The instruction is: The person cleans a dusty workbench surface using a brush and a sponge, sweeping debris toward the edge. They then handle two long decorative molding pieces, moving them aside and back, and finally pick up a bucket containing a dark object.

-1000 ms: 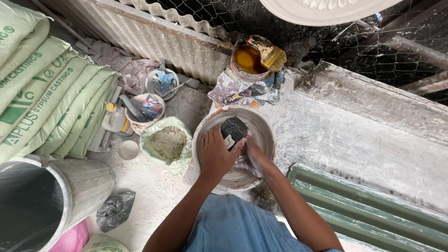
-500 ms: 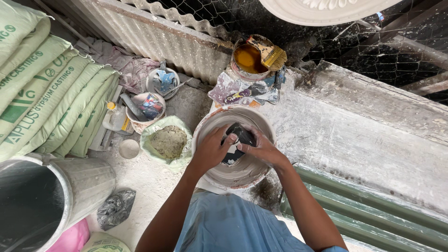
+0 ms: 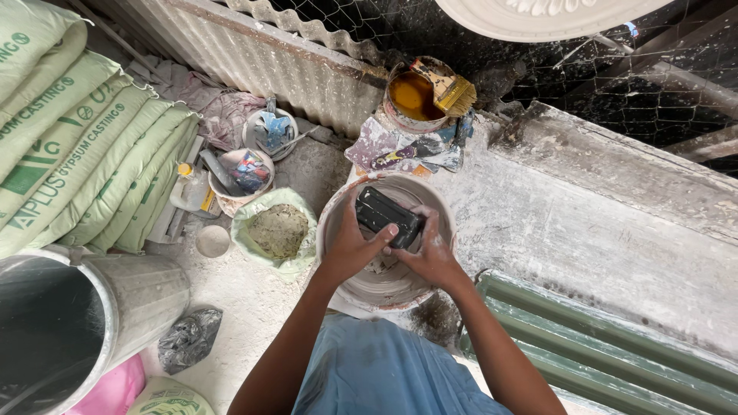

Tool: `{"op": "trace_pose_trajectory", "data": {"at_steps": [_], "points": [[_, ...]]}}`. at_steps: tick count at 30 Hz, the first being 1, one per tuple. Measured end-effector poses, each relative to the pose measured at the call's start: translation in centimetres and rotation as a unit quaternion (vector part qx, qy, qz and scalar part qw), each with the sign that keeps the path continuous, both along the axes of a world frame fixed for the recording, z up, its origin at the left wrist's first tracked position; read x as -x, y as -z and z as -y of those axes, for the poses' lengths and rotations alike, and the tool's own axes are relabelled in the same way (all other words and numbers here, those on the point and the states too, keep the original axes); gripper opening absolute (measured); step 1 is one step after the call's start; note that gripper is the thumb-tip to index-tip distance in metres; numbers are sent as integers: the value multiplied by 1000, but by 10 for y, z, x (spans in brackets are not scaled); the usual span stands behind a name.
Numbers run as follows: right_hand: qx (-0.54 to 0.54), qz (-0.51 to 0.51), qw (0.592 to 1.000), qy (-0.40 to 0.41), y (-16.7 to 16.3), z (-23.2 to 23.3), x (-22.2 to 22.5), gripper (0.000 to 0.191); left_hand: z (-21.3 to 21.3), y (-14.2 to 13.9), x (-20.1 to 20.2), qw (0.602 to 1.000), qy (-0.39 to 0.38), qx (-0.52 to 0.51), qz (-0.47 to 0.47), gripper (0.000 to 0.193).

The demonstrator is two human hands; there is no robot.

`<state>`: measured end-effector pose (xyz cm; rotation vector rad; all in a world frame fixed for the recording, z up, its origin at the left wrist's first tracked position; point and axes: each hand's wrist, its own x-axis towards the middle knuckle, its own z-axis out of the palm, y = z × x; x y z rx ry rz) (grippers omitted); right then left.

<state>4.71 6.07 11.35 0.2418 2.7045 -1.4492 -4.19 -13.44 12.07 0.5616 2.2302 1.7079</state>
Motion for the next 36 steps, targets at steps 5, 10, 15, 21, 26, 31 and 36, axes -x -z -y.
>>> {"op": "trace_pose_trajectory", "data": {"at_steps": [5,10,15,21,26,31,36], "points": [[85,83,992,36,9,-5,-3,100,0,-13,-9,990,59,121,-50,113],[347,61,933,75,10,-6,-3,72,-4,-18,-20,990,-3,106,-96,68],[281,38,957,54,-6,-3,-4,79,-9,-23,-25,988,-5,100,-114,46],[223,12,971,89,-12,1,-3,79,-12,-21,-29,975,4,165,-150,45],[140,-2,982,128,4,3,-5,74,-14,-9,-29,942,-27,193,-274,44],[101,-59,990,81,12,-6,-11,66,-13,-3,-27,965,-57,109,-232,31],[402,20,903,150,18,-5,-9,70,-13,-4,-30,984,-63,10,-167,23]]}}
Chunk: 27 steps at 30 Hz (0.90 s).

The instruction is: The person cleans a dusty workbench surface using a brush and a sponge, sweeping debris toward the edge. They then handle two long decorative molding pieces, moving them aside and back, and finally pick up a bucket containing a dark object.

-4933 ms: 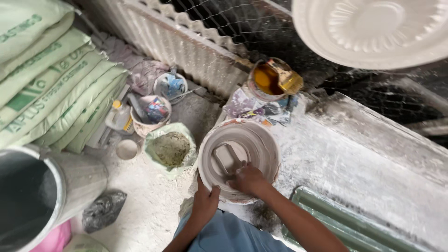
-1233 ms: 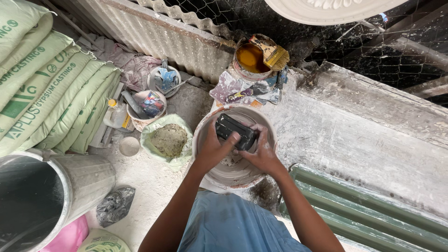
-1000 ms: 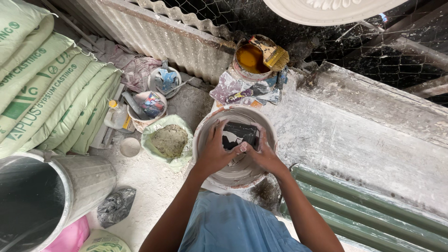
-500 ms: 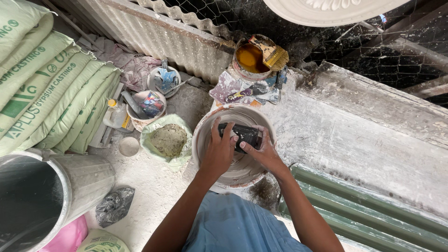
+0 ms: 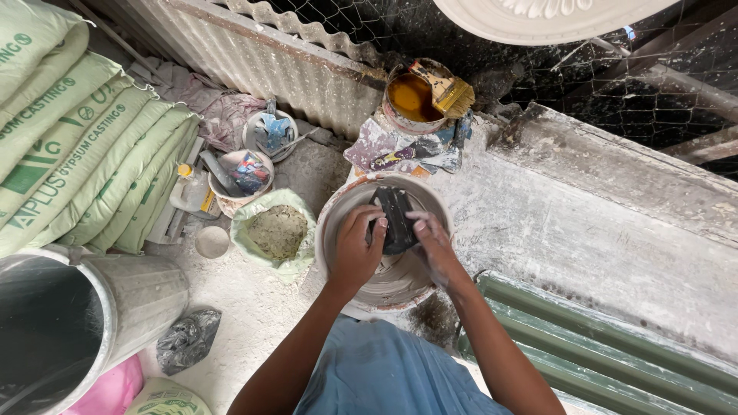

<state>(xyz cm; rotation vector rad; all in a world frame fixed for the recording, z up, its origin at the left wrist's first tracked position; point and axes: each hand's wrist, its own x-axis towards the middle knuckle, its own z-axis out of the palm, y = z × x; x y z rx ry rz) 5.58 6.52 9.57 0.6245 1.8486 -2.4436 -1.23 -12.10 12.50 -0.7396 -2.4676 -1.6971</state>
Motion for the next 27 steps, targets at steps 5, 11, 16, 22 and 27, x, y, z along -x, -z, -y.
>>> {"op": "trace_pose_trajectory", "data": {"at_steps": [5,11,16,22,27], "points": [[34,-71,996,31,8,6,7,87,-12,3,1,998,-63,-21,17,48],[20,-18,999,-44,9,-2,10,96,-12,3,7,902,66,-227,361,59],[44,13,997,-62,8,-4,10,100,-2,-4,7,894,76,-252,362,52],[9,9,995,-103,0,-9,12,103,-4,9,5,897,49,-284,334,47],[-19,-28,993,-111,-15,-3,12,97,-1,21,11,915,83,-247,308,51]]}}
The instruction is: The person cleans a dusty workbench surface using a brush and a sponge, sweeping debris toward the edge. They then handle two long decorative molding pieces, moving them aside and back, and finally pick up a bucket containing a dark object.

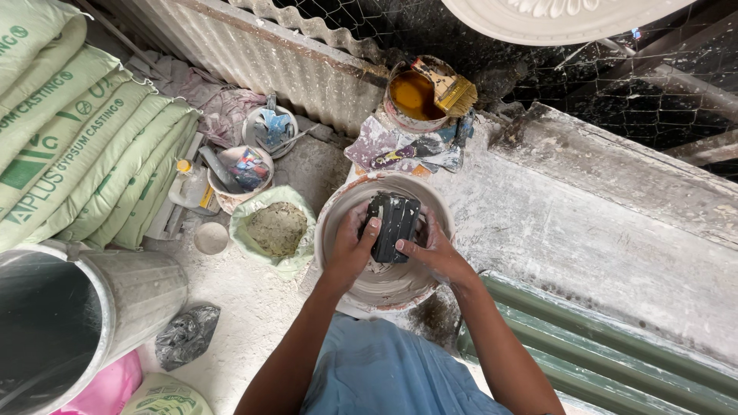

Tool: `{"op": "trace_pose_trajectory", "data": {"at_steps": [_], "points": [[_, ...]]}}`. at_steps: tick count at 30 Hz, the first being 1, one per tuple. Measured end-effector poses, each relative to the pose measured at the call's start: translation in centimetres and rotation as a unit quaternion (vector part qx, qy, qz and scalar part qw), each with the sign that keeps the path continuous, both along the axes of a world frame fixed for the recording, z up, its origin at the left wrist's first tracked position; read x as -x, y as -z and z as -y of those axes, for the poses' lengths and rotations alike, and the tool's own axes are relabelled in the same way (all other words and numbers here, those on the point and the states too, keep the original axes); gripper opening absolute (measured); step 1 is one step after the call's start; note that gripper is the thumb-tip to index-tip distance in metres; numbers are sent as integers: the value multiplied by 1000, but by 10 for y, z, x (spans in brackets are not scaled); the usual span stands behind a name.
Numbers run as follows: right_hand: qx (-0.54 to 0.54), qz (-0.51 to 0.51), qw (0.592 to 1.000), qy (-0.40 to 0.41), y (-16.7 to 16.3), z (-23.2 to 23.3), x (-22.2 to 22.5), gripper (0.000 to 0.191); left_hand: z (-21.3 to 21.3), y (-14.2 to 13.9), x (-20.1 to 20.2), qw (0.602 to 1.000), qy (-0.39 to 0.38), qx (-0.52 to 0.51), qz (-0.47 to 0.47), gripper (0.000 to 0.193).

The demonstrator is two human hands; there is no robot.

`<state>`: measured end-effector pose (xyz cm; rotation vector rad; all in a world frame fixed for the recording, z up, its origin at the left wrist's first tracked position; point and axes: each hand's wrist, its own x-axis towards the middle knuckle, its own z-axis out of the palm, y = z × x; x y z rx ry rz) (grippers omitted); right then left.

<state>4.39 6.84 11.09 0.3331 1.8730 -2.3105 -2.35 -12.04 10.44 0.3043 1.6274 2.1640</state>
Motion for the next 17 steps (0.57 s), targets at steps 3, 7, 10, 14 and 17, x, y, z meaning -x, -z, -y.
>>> {"op": "trace_pose_trajectory", "data": {"at_steps": [3,7,10,14,17], "points": [[-76,-33,997,10,-12,3,-1,97,6,4,2,996,30,59,-55,53],[-193,-25,981,2,-25,11,3,106,3,9,-1,990,-14,120,68,62],[-360,26,933,-5,-22,26,2,115,-6,17,-4,976,-68,94,183,75],[-433,4,901,-2,-6,37,-4,117,-10,32,-8,968,-115,138,173,83],[-439,0,898,-4,11,38,-17,115,-13,46,-7,972,-133,63,184,86]]}}
